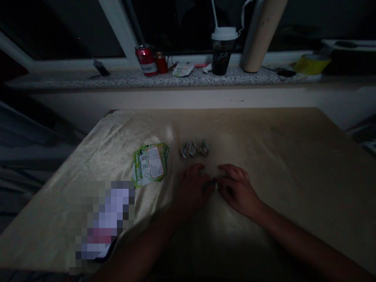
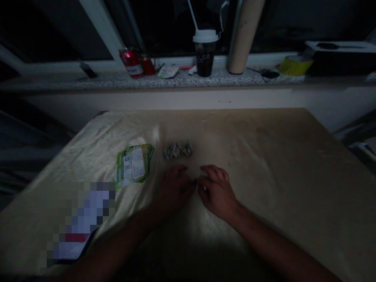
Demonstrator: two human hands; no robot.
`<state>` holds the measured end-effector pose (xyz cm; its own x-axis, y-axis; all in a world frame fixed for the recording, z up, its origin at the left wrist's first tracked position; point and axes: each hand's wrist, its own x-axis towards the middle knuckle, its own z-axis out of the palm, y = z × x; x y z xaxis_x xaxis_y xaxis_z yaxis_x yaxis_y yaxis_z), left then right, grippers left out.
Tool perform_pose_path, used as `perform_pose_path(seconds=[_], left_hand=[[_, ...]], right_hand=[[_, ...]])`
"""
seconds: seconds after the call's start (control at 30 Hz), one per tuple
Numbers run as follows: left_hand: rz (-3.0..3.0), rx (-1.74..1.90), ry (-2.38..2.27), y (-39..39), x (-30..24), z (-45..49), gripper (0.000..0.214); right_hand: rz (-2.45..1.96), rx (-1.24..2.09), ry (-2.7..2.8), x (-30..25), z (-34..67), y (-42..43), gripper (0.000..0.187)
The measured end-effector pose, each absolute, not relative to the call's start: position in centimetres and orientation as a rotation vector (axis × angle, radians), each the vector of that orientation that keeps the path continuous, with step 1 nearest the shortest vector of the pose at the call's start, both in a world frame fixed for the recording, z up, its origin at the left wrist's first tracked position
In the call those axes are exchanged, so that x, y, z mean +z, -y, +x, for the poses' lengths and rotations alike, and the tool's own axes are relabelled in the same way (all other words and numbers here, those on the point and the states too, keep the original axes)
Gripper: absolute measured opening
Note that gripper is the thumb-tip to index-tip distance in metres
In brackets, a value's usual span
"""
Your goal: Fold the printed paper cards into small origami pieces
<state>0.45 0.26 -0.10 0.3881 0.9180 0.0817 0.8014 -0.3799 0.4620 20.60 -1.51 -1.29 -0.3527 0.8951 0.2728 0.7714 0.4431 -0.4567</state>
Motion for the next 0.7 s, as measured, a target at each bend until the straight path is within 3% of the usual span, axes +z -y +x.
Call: perform_pose_path(seconds=[0.27,0.7], left_hand=[[2.208,0.477,-1.469,-0.5,0.0,-0.2,0.011],[2.171,0.417,-1.474,-1.5,0.4,-0.7,0.031]], right_hand=[[-1.400,0.326,2.235,-1.1,21.1,1.7,0.026],[-1.384,0.296,2.284,-1.2,21.5,1.4,0.025]])
